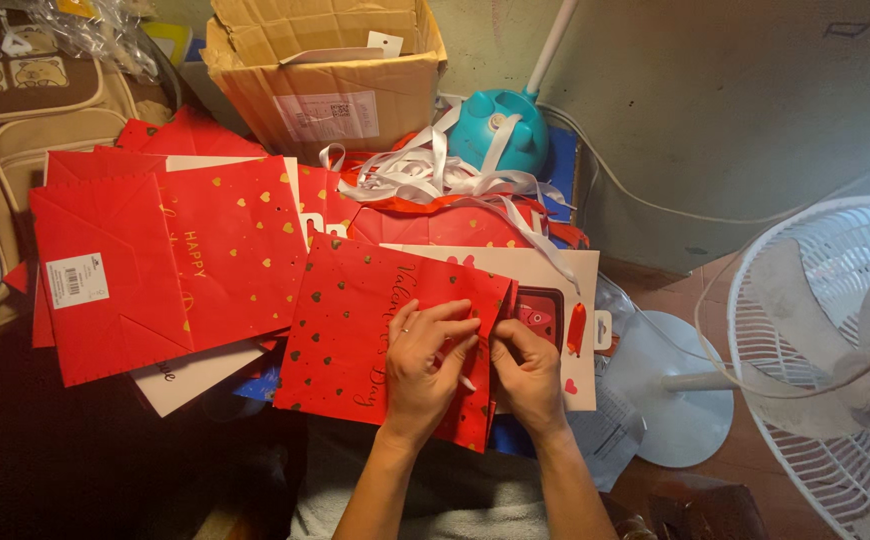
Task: The person ties white ribbons on red Valentine's Day gift bags. They repeatedly pick up a bag, thread the ribbon through the handle, and tie a knot. The finished bags are placed on a stack on the table.
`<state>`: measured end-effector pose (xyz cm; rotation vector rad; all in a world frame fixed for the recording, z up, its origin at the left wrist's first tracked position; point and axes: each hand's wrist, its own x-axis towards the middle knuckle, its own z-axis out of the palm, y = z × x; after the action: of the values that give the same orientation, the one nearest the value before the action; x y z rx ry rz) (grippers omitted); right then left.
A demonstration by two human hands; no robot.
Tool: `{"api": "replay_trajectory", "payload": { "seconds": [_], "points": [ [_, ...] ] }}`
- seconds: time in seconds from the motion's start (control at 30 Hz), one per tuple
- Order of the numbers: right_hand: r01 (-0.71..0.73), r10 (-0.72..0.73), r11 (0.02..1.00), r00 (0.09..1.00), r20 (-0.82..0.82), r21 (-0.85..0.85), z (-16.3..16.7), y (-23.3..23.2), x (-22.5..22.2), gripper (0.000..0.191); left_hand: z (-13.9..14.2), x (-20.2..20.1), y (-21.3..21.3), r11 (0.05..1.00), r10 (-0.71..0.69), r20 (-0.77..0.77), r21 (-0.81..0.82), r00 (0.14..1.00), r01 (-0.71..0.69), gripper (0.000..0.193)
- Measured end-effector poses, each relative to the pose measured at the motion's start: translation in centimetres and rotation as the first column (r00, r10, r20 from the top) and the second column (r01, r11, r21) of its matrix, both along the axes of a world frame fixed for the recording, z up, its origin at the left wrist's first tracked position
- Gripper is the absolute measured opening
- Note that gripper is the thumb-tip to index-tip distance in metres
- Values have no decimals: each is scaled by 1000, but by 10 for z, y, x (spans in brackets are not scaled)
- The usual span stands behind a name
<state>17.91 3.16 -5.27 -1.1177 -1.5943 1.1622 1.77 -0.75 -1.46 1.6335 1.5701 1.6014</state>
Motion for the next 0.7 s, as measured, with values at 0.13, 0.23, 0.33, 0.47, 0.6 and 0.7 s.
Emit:
{"api": "replay_trajectory", "payload": {
  "seconds": [0.13, 0.23, 0.33, 0.47, 0.6, 0.7],
  "points": [
    [-7, 5, 997, 999, 31, 76, 4, 0, -2, 7, -1, -1, 1, 1000, -4, -1, 14, 1000, 4, 9],
    [17, -20, 999, 998, 58, 50, 3, -1, -4, 8, -2, 0, 1, 1000, 4, -23, 29, 1000, -3, 7],
    [42, -43, 999, 997, -63, -16, -1, -1, -5, 7, -4, 2, 0, 999, 14, -46, 50, 999, -12, 7],
    [27, -31, 999, 995, -95, -43, -4, 0, -1, 9, -10, 5, -1, 999, 34, -58, 41, 998, -31, 7],
    [18, -26, 998, 989, -144, -56, -3, 0, -2, 11, -13, 6, -2, 997, 78, 254, -39, 964, -70, 5],
    [-10, 1, 999, 982, -189, -49, 2, -2, -5, 17, -5, 8, -2, 993, 121, 404, -61, 907, -105, 10]
  ]
}}
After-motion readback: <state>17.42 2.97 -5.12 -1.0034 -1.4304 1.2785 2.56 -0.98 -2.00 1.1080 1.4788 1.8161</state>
